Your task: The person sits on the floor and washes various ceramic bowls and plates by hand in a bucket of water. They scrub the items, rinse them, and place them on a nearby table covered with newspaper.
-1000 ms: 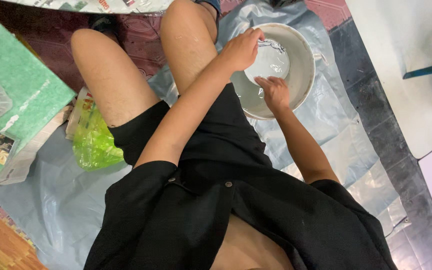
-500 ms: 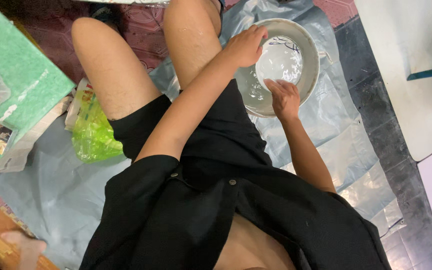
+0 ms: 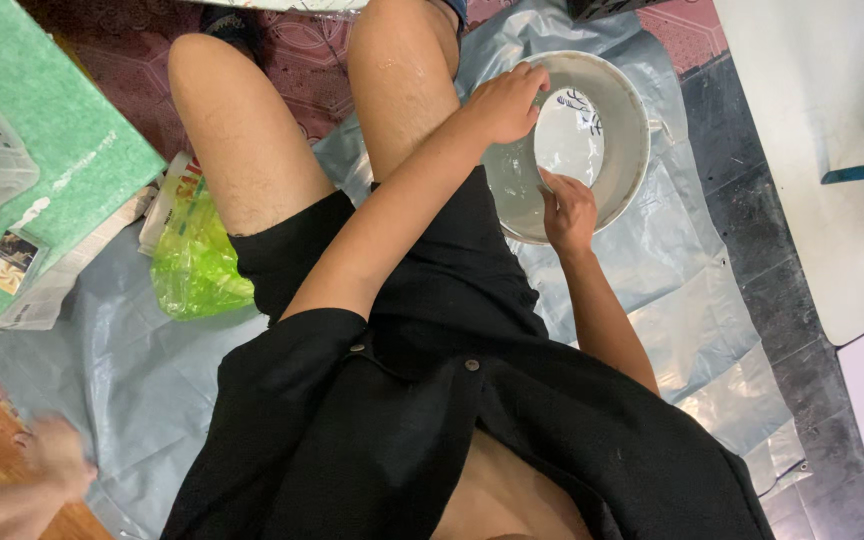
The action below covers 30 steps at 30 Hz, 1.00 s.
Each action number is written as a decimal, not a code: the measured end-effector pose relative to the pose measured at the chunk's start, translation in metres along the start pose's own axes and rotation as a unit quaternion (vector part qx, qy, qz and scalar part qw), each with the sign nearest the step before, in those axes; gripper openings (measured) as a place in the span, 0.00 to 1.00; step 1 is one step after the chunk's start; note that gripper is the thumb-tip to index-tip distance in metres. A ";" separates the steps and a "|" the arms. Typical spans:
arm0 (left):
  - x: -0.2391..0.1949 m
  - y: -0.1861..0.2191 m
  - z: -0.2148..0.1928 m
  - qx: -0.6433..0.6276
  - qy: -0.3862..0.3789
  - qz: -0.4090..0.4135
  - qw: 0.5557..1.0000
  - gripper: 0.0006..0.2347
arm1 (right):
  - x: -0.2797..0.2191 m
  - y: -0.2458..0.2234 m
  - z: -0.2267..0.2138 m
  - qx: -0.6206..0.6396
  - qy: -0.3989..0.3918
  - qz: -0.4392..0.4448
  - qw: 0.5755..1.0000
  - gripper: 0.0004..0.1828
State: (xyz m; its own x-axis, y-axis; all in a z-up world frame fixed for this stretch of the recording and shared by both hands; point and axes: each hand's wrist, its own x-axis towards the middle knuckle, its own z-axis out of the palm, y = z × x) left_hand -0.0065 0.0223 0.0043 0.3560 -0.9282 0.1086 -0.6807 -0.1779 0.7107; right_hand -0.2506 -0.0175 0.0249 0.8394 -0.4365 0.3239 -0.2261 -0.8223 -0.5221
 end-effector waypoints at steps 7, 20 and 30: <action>0.000 0.000 -0.001 0.001 -0.006 -0.005 1.000 0.15 | 0.010 -0.002 0.003 0.052 0.014 0.016 0.998 0.16; 0.000 0.047 -0.044 -0.009 -0.063 -0.095 0.993 0.28 | 0.023 -0.015 0.000 0.069 0.029 0.026 0.997 0.16; 0.004 0.019 -0.019 -0.113 -0.141 -0.179 0.967 0.13 | 0.037 -0.030 -0.022 0.053 -0.057 -0.046 0.996 0.20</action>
State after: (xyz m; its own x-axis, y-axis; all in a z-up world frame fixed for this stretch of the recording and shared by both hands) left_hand -0.0057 0.0212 0.0317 0.3334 -0.8778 -0.3440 -0.3769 -0.4586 0.8048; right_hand -0.2233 -0.0171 0.0696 0.9065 -0.3119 0.2847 -0.0981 -0.8112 -0.5765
